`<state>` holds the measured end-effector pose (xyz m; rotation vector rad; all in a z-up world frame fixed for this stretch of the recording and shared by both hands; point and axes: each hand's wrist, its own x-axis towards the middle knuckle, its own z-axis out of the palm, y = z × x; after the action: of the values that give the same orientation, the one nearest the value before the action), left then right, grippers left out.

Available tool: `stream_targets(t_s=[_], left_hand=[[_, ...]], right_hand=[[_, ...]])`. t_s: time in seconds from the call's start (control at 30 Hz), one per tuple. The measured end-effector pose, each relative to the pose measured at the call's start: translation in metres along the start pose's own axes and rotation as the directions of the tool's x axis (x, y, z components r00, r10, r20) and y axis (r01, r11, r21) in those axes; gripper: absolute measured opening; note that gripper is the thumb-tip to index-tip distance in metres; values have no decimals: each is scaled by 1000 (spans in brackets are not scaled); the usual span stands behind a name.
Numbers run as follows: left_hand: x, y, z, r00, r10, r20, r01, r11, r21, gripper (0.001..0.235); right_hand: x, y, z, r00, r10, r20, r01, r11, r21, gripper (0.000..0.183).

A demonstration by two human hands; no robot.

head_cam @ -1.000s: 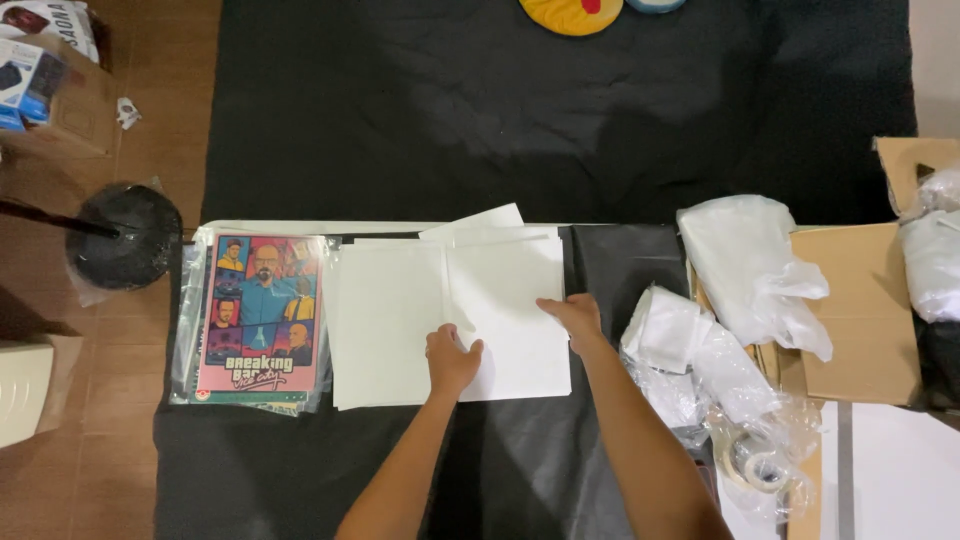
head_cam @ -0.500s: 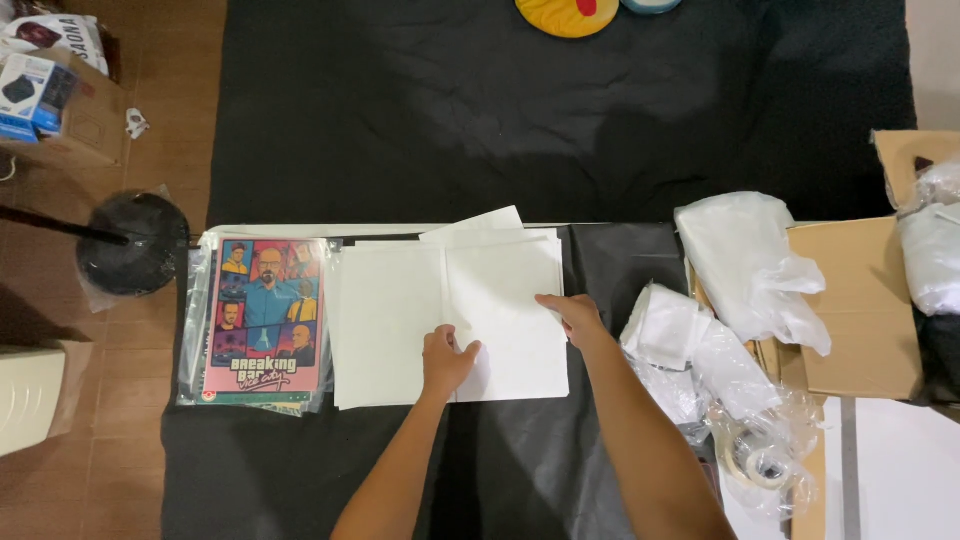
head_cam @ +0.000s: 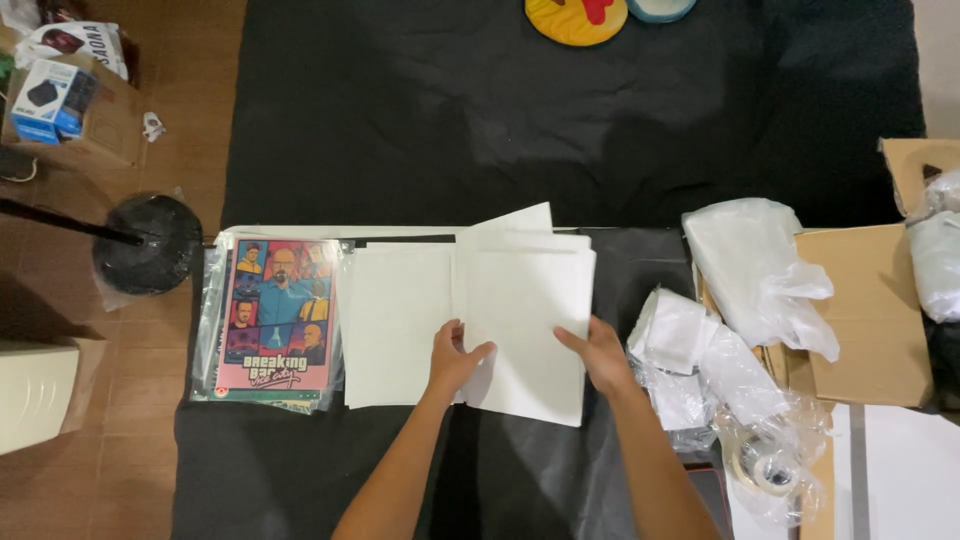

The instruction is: Preparing ceramic mugs with designs and using a mug heat press to transfer the artwork.

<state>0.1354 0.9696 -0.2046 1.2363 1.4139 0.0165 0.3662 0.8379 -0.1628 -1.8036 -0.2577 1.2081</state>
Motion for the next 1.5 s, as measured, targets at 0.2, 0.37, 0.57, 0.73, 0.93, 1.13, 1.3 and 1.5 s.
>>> stream_targets(t_s=[0.2, 0.37, 0.57, 0.73, 0.93, 1.13, 1.3, 1.5], left_hand=[[22, -29, 25, 932, 273, 236, -169, 908, -384, 108], [-26, -18, 31, 825, 559, 81, -495, 784, -376, 43], [-16, -53, 40, 862, 501, 79, -474, 851, -226, 99], [-32, -35, 35, 824, 564, 53, -538, 810, -234, 99], [-70, 2, 25, 694, 719, 13, -667, 650, -363, 67], [-64, 1, 21, 635, 772, 36, -665, 569, -483, 58], [-77, 15, 23, 675, 738, 2, -642, 588, -493, 47], [-91, 28, 16, 830, 556, -33, -517, 747, -419, 38]], right_hand=[[-21, 101, -65, 964, -252, -83, 235, 955, -181, 38], [-63, 74, -60, 678, -735, 32, 735, 678, -11, 14], [-16, 138, -69, 845, -512, -154, 471, 849, -239, 97], [-13, 147, -69, 850, -507, -141, 496, 861, -113, 132], [-60, 98, -47, 744, -654, -135, 654, 755, -56, 140], [-74, 87, -42, 634, -739, -228, 772, 586, 245, 95], [-97, 53, -16, 589, -686, -427, 795, 589, 149, 68], [-112, 39, -3, 735, -292, -612, 564, 764, 312, 39]])
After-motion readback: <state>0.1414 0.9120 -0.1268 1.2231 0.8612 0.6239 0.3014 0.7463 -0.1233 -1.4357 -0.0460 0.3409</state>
